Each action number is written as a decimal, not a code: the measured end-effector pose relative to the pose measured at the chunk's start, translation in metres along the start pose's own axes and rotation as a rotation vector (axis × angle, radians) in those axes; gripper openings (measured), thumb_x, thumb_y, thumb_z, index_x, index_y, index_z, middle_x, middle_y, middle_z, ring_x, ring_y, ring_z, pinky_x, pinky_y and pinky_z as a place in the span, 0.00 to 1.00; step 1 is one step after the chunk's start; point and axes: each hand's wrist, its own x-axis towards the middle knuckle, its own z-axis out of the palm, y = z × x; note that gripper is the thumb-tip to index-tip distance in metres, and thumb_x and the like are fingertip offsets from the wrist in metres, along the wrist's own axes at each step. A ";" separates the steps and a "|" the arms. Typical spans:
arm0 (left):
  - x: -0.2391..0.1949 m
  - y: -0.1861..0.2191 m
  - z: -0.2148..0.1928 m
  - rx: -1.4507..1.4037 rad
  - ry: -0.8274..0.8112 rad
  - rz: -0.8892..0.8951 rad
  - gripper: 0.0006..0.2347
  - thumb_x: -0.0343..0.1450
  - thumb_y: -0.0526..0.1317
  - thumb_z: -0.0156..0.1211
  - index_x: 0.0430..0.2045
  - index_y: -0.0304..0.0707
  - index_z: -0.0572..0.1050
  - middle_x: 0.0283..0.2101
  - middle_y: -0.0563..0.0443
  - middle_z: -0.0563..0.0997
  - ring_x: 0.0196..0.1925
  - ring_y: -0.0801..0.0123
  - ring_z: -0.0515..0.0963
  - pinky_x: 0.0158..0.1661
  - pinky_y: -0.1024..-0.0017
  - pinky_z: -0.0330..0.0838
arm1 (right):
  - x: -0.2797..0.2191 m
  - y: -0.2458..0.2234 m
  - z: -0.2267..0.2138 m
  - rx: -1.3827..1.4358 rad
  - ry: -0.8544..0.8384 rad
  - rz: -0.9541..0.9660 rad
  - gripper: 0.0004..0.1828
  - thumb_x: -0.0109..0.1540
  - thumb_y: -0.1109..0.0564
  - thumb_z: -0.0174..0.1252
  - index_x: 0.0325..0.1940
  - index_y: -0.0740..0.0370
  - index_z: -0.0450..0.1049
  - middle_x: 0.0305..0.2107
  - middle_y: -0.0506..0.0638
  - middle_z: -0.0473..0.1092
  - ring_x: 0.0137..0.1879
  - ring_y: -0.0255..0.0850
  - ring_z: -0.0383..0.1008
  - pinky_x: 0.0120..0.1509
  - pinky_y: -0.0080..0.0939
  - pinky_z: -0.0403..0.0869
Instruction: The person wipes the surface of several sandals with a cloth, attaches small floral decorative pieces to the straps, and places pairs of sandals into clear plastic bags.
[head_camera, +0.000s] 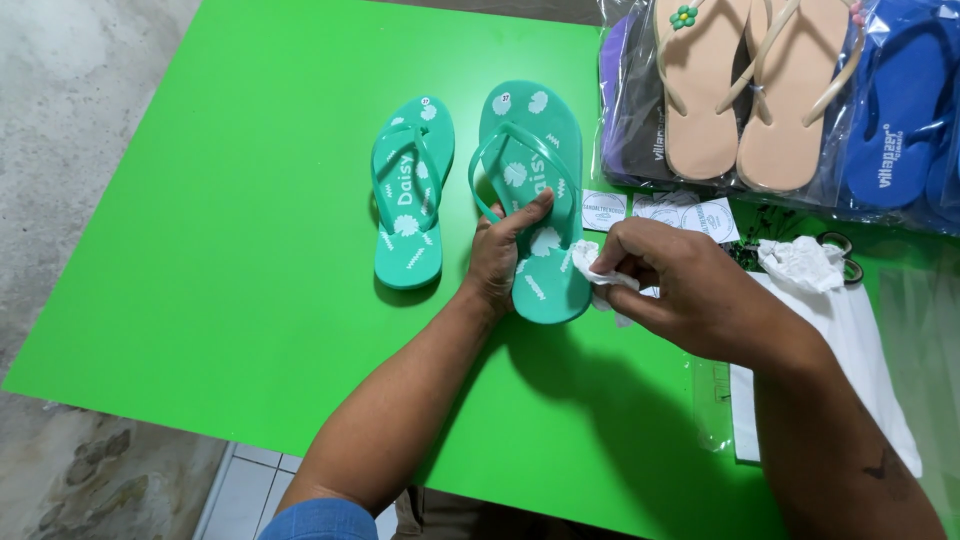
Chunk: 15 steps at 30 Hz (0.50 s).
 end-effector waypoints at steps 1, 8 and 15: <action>0.001 0.000 0.001 0.004 0.050 -0.030 0.19 0.58 0.37 0.75 0.39 0.30 0.77 0.37 0.41 0.84 0.39 0.56 0.84 0.46 0.59 0.80 | -0.001 0.001 0.000 -0.079 -0.048 0.012 0.07 0.60 0.64 0.63 0.40 0.62 0.73 0.28 0.54 0.74 0.31 0.43 0.82 0.35 0.45 0.79; 0.007 -0.001 -0.003 0.029 0.128 -0.081 0.27 0.54 0.40 0.73 0.48 0.31 0.77 0.45 0.41 0.84 0.47 0.51 0.82 0.47 0.54 0.81 | -0.011 -0.004 -0.003 -0.208 -0.273 -0.073 0.03 0.63 0.55 0.63 0.38 0.52 0.75 0.34 0.43 0.78 0.36 0.38 0.79 0.38 0.40 0.73; 0.003 0.002 0.002 -0.010 0.139 -0.076 0.24 0.56 0.36 0.71 0.46 0.26 0.76 0.50 0.37 0.83 0.53 0.50 0.81 0.54 0.56 0.77 | 0.006 -0.004 0.019 -0.110 0.091 -0.156 0.07 0.63 0.55 0.65 0.35 0.58 0.74 0.30 0.48 0.73 0.31 0.35 0.70 0.34 0.34 0.70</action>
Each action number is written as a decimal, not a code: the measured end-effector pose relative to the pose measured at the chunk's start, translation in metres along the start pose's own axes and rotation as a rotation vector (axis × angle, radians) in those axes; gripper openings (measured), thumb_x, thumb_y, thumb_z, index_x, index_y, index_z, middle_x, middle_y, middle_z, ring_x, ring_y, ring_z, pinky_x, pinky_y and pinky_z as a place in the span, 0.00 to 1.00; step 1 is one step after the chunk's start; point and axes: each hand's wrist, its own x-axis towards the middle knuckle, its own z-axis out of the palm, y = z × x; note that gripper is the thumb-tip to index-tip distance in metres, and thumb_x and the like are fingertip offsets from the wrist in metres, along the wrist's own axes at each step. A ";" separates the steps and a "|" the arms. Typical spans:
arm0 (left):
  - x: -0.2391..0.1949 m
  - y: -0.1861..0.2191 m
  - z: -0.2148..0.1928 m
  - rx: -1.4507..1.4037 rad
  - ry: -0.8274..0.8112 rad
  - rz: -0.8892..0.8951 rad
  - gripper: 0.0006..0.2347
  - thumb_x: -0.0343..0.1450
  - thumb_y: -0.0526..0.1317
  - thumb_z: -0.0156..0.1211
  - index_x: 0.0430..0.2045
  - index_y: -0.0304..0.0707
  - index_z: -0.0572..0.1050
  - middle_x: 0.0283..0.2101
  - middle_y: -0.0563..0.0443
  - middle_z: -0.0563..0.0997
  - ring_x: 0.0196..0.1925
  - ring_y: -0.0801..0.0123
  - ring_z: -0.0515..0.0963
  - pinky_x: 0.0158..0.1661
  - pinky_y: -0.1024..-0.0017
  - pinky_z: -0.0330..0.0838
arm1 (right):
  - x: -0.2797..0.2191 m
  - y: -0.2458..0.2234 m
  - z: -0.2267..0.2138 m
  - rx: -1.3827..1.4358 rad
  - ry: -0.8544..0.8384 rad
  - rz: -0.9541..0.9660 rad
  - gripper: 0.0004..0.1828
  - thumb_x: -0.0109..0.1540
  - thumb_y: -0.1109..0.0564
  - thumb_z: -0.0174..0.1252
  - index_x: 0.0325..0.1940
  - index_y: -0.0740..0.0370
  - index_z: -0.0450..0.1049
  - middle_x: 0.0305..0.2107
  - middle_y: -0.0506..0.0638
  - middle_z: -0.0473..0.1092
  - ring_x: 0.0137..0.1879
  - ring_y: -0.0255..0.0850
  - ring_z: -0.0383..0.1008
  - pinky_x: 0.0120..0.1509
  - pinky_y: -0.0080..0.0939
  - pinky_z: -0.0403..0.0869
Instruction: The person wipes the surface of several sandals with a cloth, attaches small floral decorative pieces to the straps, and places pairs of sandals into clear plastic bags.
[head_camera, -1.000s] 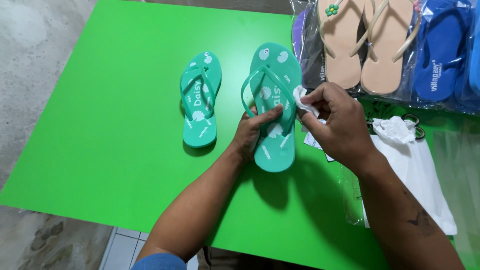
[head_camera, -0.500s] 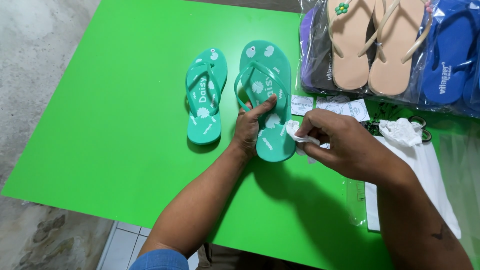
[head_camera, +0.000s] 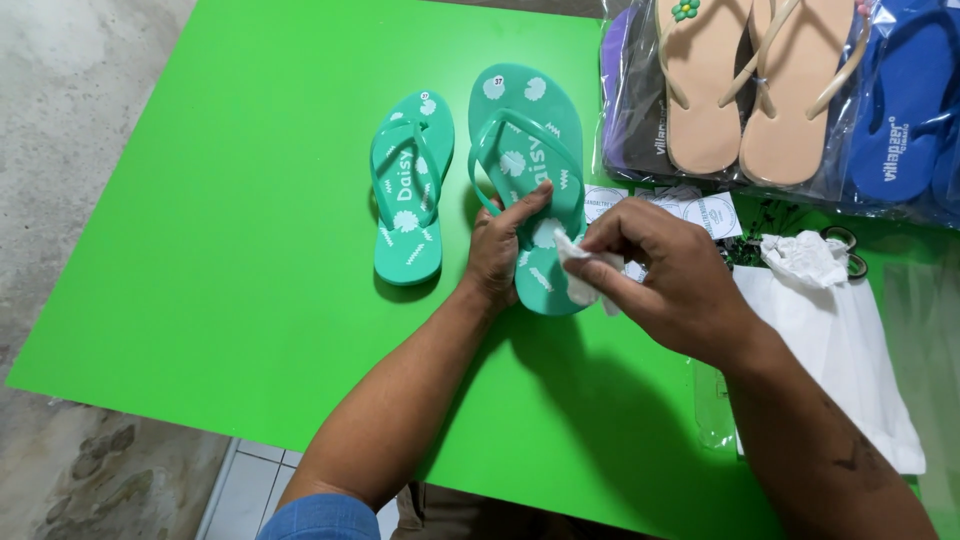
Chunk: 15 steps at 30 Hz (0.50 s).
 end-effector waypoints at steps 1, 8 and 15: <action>0.002 -0.003 -0.002 0.010 -0.059 0.012 0.23 0.57 0.36 0.71 0.47 0.27 0.77 0.48 0.38 0.83 0.53 0.49 0.81 0.55 0.55 0.77 | 0.002 0.006 0.007 -0.059 0.115 -0.022 0.06 0.63 0.58 0.66 0.39 0.60 0.75 0.32 0.50 0.73 0.34 0.38 0.72 0.37 0.37 0.71; 0.004 -0.009 -0.002 -0.019 -0.026 0.088 0.17 0.62 0.34 0.68 0.44 0.33 0.77 0.44 0.36 0.85 0.47 0.48 0.84 0.46 0.53 0.81 | -0.001 0.019 0.016 -0.426 0.155 -0.131 0.08 0.68 0.57 0.61 0.46 0.66 0.76 0.35 0.58 0.68 0.40 0.52 0.70 0.43 0.51 0.70; 0.009 -0.012 0.000 -0.105 0.013 0.053 0.16 0.63 0.36 0.67 0.44 0.34 0.80 0.47 0.38 0.84 0.52 0.48 0.82 0.52 0.49 0.79 | -0.001 0.039 0.030 -0.421 0.080 -0.020 0.09 0.69 0.59 0.57 0.52 0.66 0.73 0.41 0.59 0.68 0.40 0.54 0.73 0.37 0.55 0.72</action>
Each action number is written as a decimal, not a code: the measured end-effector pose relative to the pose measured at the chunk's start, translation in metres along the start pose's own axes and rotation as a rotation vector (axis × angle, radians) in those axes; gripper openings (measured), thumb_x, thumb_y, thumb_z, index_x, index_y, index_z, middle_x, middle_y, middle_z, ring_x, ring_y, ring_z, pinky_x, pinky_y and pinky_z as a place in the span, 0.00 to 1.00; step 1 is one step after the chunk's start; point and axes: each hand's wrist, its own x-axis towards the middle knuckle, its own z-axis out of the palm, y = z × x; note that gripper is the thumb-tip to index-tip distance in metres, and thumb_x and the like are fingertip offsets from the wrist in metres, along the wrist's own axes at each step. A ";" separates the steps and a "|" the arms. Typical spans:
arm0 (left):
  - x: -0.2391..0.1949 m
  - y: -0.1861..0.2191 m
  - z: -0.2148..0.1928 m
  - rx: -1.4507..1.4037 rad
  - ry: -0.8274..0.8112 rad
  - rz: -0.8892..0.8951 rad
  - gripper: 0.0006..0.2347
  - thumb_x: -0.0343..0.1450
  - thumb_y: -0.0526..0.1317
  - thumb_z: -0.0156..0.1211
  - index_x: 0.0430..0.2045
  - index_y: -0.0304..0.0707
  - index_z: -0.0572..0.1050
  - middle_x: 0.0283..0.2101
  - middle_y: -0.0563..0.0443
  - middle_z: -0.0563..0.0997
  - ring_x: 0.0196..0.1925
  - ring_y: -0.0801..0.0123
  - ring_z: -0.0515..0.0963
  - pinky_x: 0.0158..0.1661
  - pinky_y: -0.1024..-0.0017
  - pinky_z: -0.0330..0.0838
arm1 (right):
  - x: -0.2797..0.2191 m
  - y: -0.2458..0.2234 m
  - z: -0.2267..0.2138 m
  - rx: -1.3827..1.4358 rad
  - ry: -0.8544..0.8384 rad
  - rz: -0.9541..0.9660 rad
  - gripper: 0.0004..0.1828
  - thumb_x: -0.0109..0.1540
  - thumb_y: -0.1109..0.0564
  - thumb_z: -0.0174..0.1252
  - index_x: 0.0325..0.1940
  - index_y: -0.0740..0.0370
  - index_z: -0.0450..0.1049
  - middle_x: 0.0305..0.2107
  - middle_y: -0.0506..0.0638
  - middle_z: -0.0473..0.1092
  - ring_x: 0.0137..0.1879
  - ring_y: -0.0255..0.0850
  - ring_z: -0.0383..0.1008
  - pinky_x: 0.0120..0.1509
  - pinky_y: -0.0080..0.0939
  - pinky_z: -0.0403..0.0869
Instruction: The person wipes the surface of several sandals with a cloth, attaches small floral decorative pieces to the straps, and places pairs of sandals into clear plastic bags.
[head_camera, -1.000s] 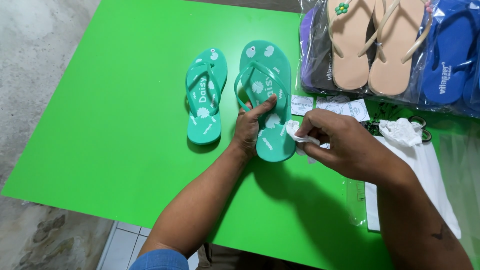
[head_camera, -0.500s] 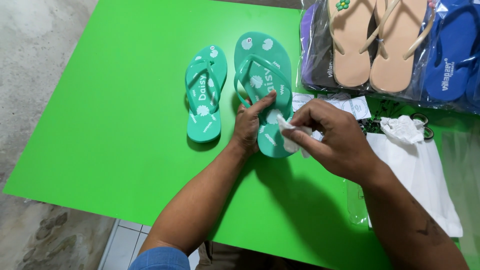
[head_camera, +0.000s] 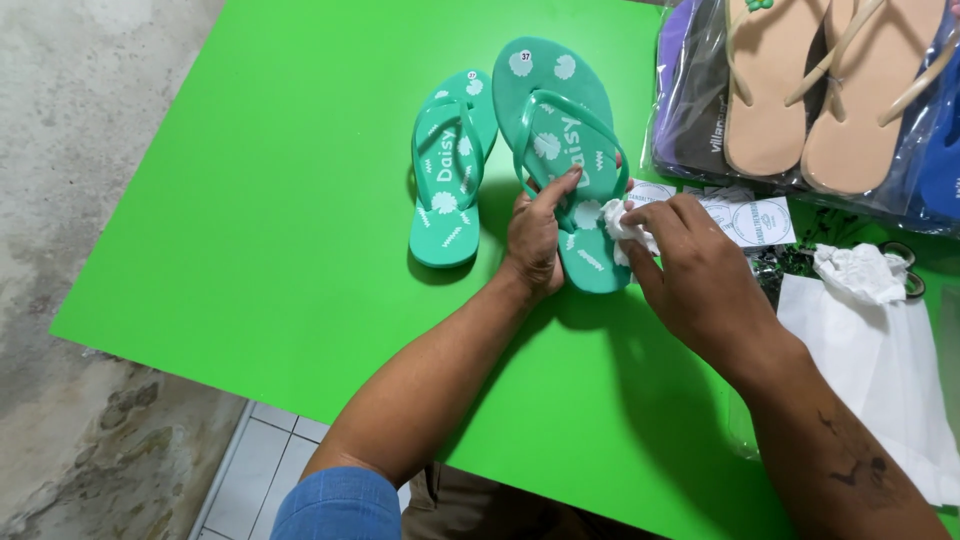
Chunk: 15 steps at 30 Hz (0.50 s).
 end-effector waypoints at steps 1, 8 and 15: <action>-0.009 0.002 0.006 -0.070 -0.090 0.025 0.13 0.66 0.36 0.67 0.43 0.31 0.79 0.44 0.36 0.84 0.48 0.47 0.83 0.51 0.48 0.79 | 0.000 0.005 0.006 -0.052 0.053 -0.016 0.10 0.67 0.60 0.60 0.52 0.63 0.73 0.40 0.55 0.68 0.43 0.52 0.76 0.39 0.50 0.76; -0.005 0.000 0.001 -0.184 -0.249 0.039 0.10 0.70 0.37 0.67 0.39 0.26 0.81 0.41 0.29 0.84 0.43 0.41 0.85 0.48 0.43 0.79 | 0.002 0.002 0.006 -0.009 0.071 0.004 0.16 0.66 0.57 0.63 0.55 0.64 0.71 0.39 0.55 0.67 0.50 0.56 0.78 0.43 0.52 0.81; -0.001 -0.007 -0.006 -0.128 -0.300 -0.017 0.14 0.70 0.42 0.68 0.38 0.26 0.83 0.40 0.32 0.85 0.42 0.48 0.87 0.47 0.51 0.82 | -0.003 0.016 0.030 0.051 -0.009 0.087 0.18 0.59 0.62 0.67 0.50 0.62 0.69 0.37 0.54 0.65 0.49 0.61 0.77 0.40 0.56 0.80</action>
